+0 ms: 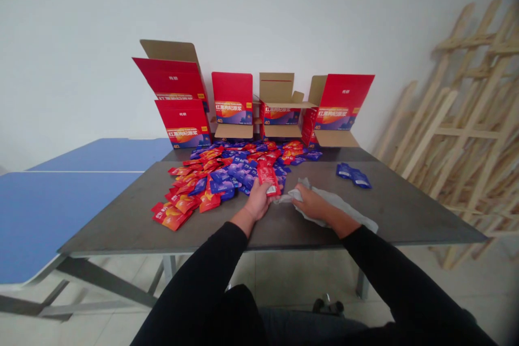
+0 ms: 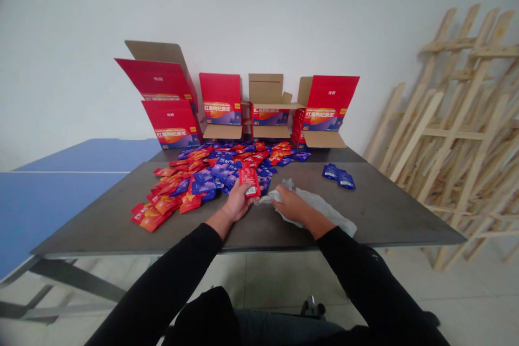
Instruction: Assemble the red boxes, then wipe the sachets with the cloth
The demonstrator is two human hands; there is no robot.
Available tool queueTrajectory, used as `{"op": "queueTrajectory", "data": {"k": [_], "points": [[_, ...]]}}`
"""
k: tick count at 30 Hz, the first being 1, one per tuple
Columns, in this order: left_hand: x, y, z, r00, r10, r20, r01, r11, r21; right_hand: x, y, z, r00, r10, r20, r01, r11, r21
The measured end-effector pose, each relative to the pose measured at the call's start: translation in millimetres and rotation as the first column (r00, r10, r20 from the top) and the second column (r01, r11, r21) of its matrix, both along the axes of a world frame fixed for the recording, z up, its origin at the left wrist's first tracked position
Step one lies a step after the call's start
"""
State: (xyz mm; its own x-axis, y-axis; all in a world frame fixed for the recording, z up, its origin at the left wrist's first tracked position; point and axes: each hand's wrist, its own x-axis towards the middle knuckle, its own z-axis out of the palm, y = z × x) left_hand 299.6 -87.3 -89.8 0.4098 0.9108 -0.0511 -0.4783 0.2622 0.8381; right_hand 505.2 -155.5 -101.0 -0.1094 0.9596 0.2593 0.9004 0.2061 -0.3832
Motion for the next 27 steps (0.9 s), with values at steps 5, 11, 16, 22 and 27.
{"op": "queueTrajectory", "data": {"k": [5,11,16,22,27], "points": [[0.5,3.2,-7.4,0.994,-0.096,-0.049,0.095,0.995,-0.029,-4.2,-4.3,18.6,0.990,-0.055,-0.131,0.075,0.985,0.155],[-0.6,0.9,-8.9,0.945,-0.327,0.022,0.328,0.940,-0.092,-39.2,-16.1,20.5,0.993,0.105,0.044,-0.113,0.963,0.243],[-1.4,-5.4,-5.2,0.922,-0.383,0.062,0.388,0.913,-0.123,-50.1,-11.1,19.0,0.949,0.246,0.197,-0.290,0.926,0.241],[-3.1,-5.4,-8.5,0.874,-0.483,0.051,0.485,0.862,-0.147,-45.6,-7.3,16.8,0.982,0.017,0.188,-0.068,0.962,0.265],[-5.5,-2.2,-13.2,0.843,-0.538,0.006,0.532,0.832,-0.161,-44.0,-2.1,14.6,0.979,-0.178,0.098,0.139,0.939,0.314]]}}
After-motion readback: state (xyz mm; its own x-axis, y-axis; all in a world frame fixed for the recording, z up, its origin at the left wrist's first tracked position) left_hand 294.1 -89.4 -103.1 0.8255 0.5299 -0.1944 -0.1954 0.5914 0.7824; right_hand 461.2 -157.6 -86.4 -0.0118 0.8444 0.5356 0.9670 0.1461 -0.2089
